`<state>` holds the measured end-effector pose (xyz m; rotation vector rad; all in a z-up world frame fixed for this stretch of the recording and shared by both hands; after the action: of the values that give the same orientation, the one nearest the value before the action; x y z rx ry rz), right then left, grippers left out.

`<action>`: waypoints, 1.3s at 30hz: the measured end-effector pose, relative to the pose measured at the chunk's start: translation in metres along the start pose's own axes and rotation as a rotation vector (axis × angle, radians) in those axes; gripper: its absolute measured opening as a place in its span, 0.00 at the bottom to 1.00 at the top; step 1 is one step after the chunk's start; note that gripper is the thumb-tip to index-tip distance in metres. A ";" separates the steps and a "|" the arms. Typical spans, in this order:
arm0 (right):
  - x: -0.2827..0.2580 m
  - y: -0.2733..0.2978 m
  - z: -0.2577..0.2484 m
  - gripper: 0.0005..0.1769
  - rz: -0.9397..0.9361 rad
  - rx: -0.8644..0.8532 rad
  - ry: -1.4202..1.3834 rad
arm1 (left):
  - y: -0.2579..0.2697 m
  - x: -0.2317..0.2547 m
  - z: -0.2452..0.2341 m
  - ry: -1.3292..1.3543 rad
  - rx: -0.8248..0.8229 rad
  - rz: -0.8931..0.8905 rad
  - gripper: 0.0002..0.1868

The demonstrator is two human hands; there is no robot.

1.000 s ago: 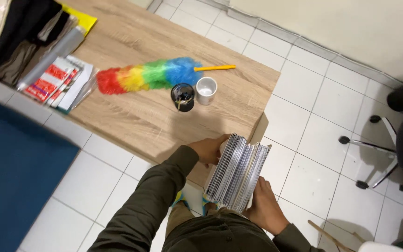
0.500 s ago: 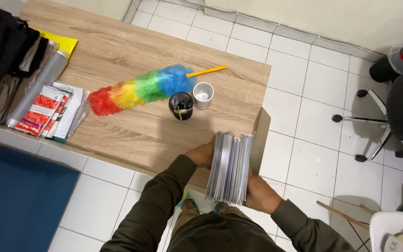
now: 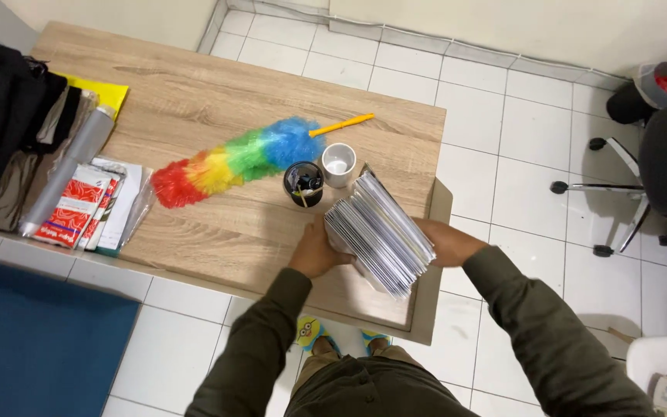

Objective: Organizing various office items including papers, folders, and packaged clothing between a desk and a couch.

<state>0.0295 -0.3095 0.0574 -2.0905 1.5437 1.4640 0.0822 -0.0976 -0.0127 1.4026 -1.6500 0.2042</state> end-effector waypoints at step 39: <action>0.085 0.052 0.077 0.48 0.146 0.644 -0.365 | -0.005 0.072 -0.015 -0.277 -0.431 0.491 0.83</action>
<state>-0.0588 -0.3407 -0.0265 -1.2964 1.7330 1.0948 0.1004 -0.1396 0.0454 0.7117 -2.1007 -0.0734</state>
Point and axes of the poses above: each hand's wrist, its own y-axis away from the middle knuckle, its own z-axis out of the palm, x = y × z, the point moved 10 cm from there along -y, towards the middle knuckle, and after that the axes turned 7 degrees about -z, right-handed, at the moved point
